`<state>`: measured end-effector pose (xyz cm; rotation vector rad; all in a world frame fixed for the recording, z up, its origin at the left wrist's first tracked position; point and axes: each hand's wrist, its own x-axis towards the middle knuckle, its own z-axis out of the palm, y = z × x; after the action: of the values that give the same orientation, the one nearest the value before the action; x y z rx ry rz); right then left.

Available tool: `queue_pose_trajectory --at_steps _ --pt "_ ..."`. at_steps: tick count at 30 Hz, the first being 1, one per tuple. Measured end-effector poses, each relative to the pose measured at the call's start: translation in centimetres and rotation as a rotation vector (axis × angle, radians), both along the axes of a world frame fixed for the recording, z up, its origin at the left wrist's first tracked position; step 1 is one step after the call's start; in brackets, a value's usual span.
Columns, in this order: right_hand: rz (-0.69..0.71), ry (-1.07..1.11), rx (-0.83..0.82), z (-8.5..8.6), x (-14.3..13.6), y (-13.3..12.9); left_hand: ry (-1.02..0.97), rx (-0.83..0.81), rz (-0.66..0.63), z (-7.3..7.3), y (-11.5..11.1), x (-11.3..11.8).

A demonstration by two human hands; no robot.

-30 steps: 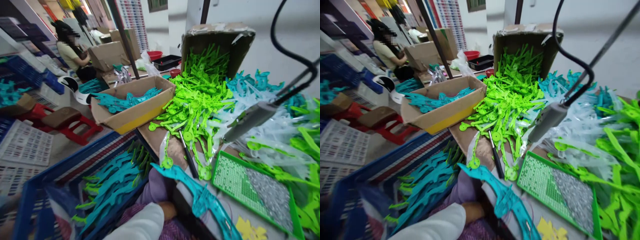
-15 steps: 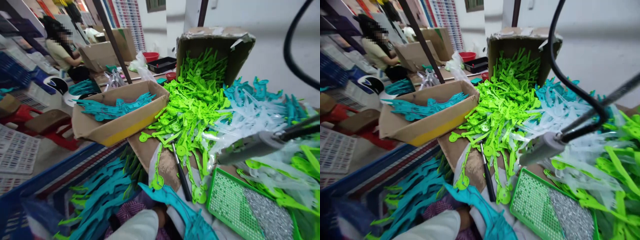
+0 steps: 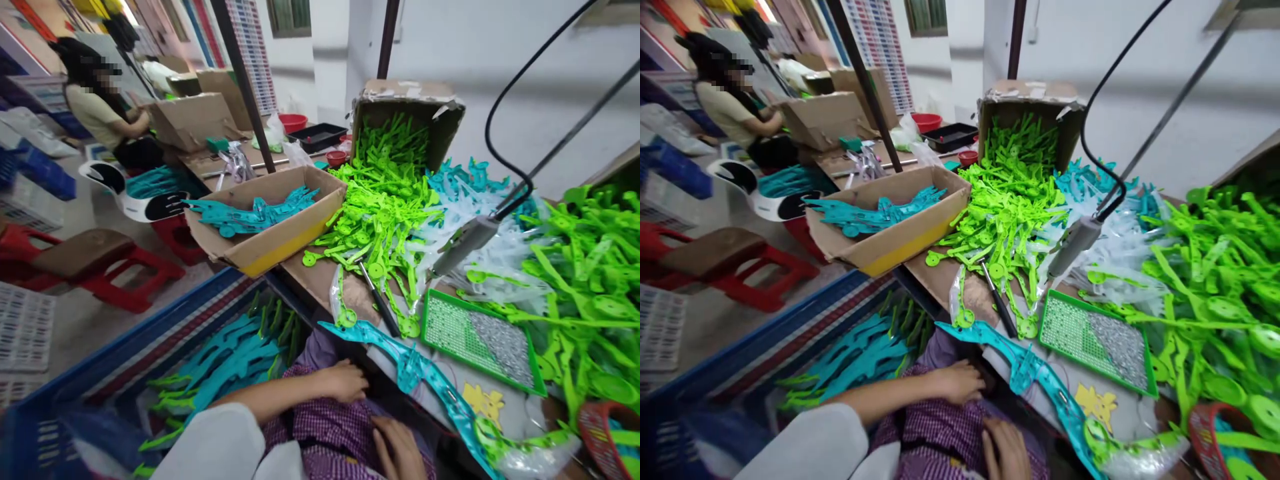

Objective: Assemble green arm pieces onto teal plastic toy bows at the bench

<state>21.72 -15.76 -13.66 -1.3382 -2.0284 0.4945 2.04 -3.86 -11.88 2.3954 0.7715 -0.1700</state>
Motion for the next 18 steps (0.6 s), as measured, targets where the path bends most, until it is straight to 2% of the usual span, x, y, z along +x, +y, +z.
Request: queue_pose_trajectory --at_steps 2,3,5,7,9,11,12,14,16,18 --pt "0.007 0.069 -0.046 2.2 -0.6 1.2 -0.079 -0.100 -0.007 1.6 0.1 -2.4" --pt "0.002 0.108 -0.078 3.7 -0.9 2.1 -0.148 -0.152 0.029 2.6 0.5 -3.7" --pt "-0.025 0.186 -0.151 7.6 -2.0 4.8 -0.237 -0.155 0.186 4.8 1.7 -5.9" --pt "-0.071 0.244 -0.125 12.1 -3.5 8.5 -0.310 -0.139 0.359 6.7 3.7 -7.3" --pt "-0.119 0.292 -0.026 16.2 -5.3 13.3 -0.402 -0.132 0.533 7.8 5.9 -8.0" --pt "-0.132 0.304 0.091 18.9 -6.6 18.3 -0.485 -0.074 0.695 8.1 7.7 -8.3" --pt "-0.119 0.255 0.116 19.5 -7.0 20.5 -0.516 -0.035 0.753 8.1 8.4 -8.6" --pt "-0.059 0.094 0.133 19.4 -6.9 23.9 -0.567 0.053 0.828 8.0 10.0 -9.5" --pt "-0.025 -0.047 0.127 18.0 -6.3 25.5 -0.623 0.163 0.894 8.0 12.4 -10.7" --pt "-0.026 -0.096 0.110 16.1 -6.0 25.6 -0.678 0.306 0.975 8.0 16.2 -11.4"
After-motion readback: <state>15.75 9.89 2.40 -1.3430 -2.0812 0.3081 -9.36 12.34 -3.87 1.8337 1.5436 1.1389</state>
